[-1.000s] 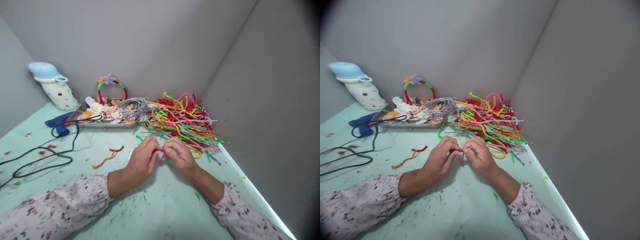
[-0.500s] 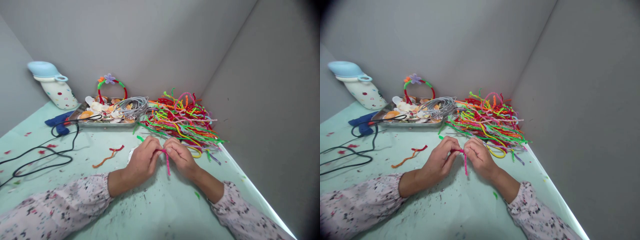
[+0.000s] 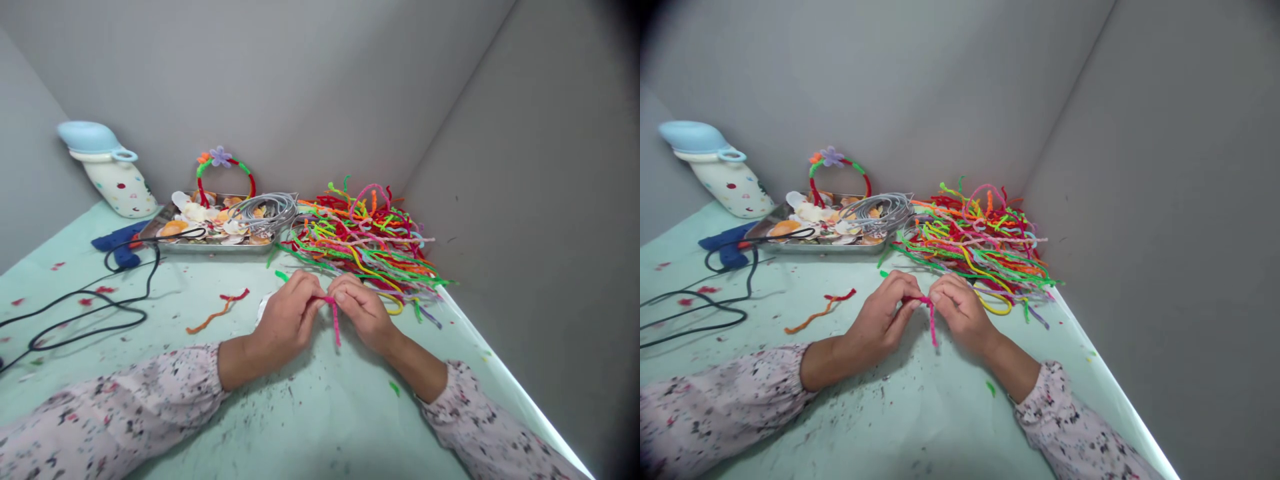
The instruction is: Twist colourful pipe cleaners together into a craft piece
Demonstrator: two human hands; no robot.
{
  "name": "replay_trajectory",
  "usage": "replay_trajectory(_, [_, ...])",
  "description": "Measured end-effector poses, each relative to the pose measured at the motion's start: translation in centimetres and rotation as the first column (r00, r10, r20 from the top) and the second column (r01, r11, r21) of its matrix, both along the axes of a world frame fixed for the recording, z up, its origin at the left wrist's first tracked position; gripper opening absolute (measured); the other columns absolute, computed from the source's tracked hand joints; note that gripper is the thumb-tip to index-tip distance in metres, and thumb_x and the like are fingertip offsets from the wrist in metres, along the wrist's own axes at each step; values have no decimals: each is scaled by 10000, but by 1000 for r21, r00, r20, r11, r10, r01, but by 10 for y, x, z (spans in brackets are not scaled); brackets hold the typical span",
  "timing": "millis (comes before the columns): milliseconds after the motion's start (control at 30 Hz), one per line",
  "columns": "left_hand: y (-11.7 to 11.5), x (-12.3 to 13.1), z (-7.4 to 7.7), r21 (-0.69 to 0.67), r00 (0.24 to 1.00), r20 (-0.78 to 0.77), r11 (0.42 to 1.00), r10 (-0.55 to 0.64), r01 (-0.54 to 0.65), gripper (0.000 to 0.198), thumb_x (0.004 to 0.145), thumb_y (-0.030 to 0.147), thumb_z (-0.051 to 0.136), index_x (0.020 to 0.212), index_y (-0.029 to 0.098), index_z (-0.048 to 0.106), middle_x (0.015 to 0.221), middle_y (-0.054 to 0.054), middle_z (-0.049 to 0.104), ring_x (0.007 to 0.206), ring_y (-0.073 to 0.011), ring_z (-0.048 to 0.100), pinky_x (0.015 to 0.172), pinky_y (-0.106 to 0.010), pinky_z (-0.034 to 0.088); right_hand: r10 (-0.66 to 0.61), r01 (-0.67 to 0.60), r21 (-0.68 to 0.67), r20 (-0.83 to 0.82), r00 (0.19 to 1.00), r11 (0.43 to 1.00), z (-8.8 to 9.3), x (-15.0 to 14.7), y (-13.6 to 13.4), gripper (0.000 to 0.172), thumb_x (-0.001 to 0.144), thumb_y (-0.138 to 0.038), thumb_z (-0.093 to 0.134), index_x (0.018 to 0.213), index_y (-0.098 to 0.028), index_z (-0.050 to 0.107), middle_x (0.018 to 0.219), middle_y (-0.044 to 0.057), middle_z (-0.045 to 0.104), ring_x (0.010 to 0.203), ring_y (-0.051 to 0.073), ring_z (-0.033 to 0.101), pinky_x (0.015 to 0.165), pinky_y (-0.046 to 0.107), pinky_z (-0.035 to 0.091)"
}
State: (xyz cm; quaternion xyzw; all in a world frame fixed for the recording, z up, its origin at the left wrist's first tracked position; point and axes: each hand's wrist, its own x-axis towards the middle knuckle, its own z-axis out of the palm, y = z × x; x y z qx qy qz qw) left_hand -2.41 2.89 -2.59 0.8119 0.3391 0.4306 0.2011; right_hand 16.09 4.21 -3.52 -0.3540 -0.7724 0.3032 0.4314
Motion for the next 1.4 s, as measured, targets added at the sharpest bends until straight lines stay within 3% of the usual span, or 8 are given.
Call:
replay_trajectory(367, [1,0,1,-13,1000,-15,1000,-12,12,103,925,137,445,952,169,540,958,-62,520,927,-183,502,815,-322,433,16,-17,-26,-16,1000,1000,-3,0,1,277,973,-318,415,764,-207,559,809,33,554,818,184,523,798,361,404])
replay_trajectory(667, [1,0,2,-99,999,-34,995,-12,8,116,948,221,451,917,170,550,927,-49,525,896,-181,497,803,-332,417,-97,80,170,91,991,982,4,-3,-3,216,950,-250,434,779,-212,560,811,26,580,824,184,527,807,384,394])
replay_trajectory(800, [0,-1,4,-109,1000,15,994,21,-19,127,953,220,443,904,170,549,918,-43,531,896,-174,496,805,-326,410,-131,111,242,68,989,964,5,-2,-5,96,900,-217,496,923,-220,590,929,52,596,923,212,551,843,412,416])
replay_trajectory(1033, [0,-1,3,-159,997,47,986,58,-49,80,932,216,474,925,172,540,911,-38,526,850,-167,495,759,-314,411,-196,138,395,108,975,908,0,-3,-3,177,813,-153,609,968,-235,583,933,46,632,932,225,563,840,423,440])
replay_trajectory(1400, [0,-1,3,-127,997,59,991,40,-32,101,948,219,440,919,178,527,910,-42,528,864,-172,494,776,-319,408,-204,155,416,75,976,896,0,-3,0,102,827,-194,649,913,-236,613,884,38,641,885,212,575,800,406,460])
